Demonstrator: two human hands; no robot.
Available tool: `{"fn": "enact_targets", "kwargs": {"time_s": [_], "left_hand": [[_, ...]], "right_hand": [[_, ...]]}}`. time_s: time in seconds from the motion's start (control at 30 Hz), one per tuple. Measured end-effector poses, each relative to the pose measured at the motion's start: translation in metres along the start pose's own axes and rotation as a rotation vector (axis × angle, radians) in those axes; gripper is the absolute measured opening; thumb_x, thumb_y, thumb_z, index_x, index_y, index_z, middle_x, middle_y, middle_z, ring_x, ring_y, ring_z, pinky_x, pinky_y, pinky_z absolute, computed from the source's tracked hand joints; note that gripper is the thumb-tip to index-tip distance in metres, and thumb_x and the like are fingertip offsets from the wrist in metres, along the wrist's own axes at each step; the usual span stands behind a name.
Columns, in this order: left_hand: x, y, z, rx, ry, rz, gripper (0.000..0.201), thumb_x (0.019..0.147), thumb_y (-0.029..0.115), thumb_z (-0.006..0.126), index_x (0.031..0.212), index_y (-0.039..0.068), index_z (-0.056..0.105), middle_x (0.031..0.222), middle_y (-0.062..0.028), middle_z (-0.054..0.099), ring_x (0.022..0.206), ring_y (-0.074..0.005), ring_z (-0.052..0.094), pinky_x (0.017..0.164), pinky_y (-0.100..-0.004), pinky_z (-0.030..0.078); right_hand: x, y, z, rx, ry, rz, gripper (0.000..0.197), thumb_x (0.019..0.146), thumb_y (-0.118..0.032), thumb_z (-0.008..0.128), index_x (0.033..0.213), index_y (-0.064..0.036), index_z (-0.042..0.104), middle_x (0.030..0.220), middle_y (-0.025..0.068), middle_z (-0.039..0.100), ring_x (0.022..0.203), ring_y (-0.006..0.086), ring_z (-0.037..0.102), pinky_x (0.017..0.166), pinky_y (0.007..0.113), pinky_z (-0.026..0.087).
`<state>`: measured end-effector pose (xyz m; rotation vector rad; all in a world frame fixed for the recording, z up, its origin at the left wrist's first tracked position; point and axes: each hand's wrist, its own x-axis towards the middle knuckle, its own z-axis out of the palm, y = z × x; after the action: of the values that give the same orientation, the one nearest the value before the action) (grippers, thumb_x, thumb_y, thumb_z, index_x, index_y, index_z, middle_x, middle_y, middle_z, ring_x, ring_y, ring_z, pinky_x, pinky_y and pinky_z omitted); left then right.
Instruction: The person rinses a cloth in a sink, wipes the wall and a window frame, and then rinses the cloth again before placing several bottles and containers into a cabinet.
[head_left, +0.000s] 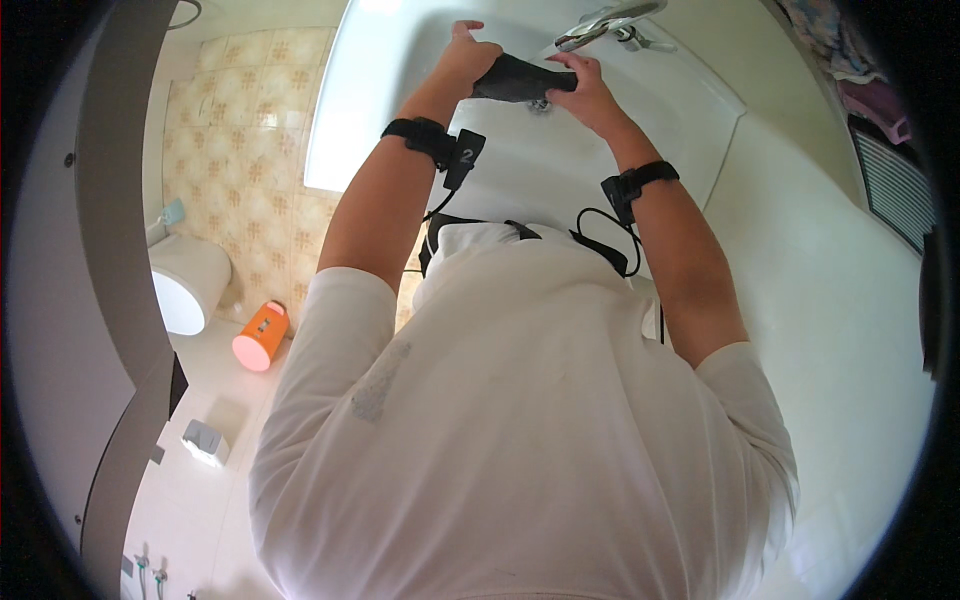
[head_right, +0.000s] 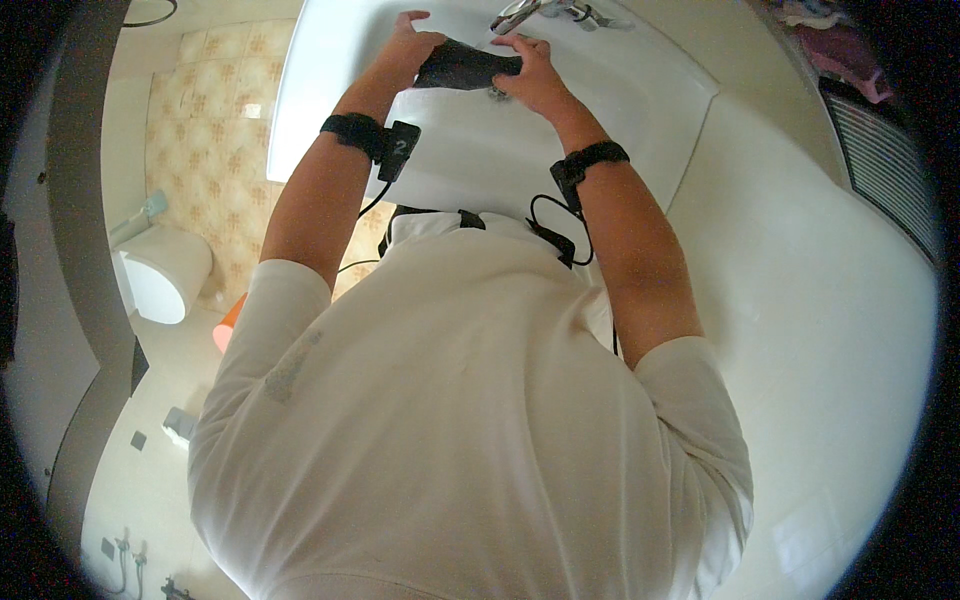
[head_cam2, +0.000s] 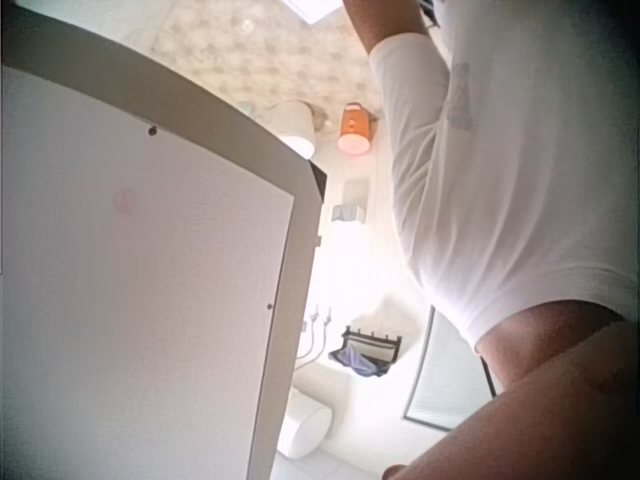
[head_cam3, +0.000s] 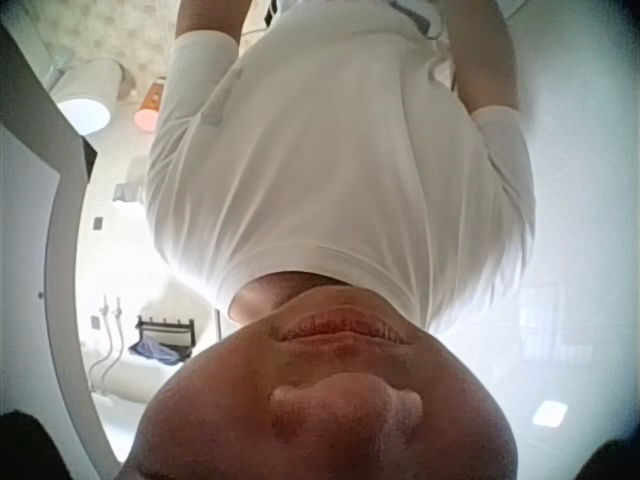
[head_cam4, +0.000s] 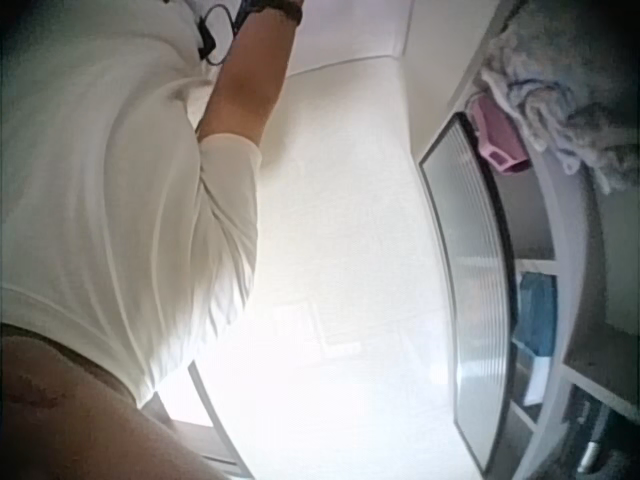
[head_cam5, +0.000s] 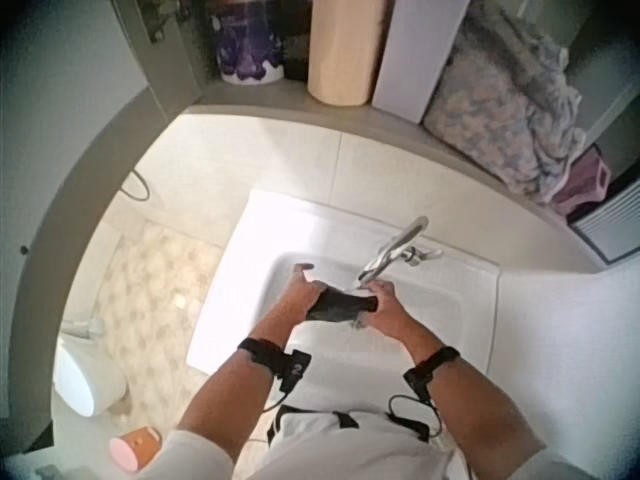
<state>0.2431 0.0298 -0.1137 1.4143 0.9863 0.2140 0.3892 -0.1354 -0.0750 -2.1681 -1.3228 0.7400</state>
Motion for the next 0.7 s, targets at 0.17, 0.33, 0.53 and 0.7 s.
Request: {"fn": "enact_targets", "kwargs": {"time_s": [0.17, 0.33, 0.53, 0.7], "left_hand": [[-0.014, 0.023, -0.003, 0.264, -0.262, 0.160, 0.050, 0.074, 0.007, 0.069, 0.122, 0.012, 0.058, 0.102, -0.0169, 0.065, 0.091, -0.0319, 0.064, 0.083, -0.0383, 0.052], [-0.001, -0.007, -0.012, 0.718, -0.197, 0.473, 0.036, 0.077, 0.013, 0.070, 0.113, 0.010, 0.064, 0.092, -0.0202, 0.063, 0.087, -0.0334, 0.064, 0.082, -0.0399, 0.052], [0.000, -0.013, -0.012, 0.288, -0.028, 0.434, 0.031, 0.087, 0.027, 0.067, 0.099, -0.001, 0.064, 0.092, -0.0098, 0.063, 0.092, -0.0213, 0.063, 0.085, -0.0349, 0.049], [-0.017, 0.000, -0.008, -0.663, -0.325, 0.024, 0.029, 0.088, 0.029, 0.065, 0.104, 0.005, 0.060, 0.091, -0.0041, 0.062, 0.089, -0.0146, 0.059, 0.076, -0.0294, 0.049]], "right_hand": [[0.009, 0.034, 0.000, -0.089, -0.115, -0.084, 0.035, 0.080, -0.015, 0.069, 0.113, -0.0090, 0.061, 0.101, 0.0130, 0.061, 0.096, 0.0273, 0.061, 0.088, 0.037, 0.047], [0.020, 0.010, -0.024, 0.151, -0.199, 0.131, 0.027, 0.086, -0.022, 0.065, 0.107, -0.0050, 0.064, 0.092, 0.0084, 0.066, 0.085, 0.0212, 0.061, 0.078, 0.034, 0.047], [0.021, 0.019, -0.021, 0.896, -0.094, 0.218, 0.028, 0.092, -0.024, 0.059, 0.112, -0.0049, 0.062, 0.104, 0.0030, 0.063, 0.094, 0.0153, 0.058, 0.083, 0.031, 0.047], [0.013, -0.009, -0.017, 1.196, -0.068, 0.285, 0.029, 0.095, -0.024, 0.055, 0.117, -0.0056, 0.059, 0.110, 0.0029, 0.061, 0.098, 0.0145, 0.058, 0.088, 0.029, 0.046]]}}
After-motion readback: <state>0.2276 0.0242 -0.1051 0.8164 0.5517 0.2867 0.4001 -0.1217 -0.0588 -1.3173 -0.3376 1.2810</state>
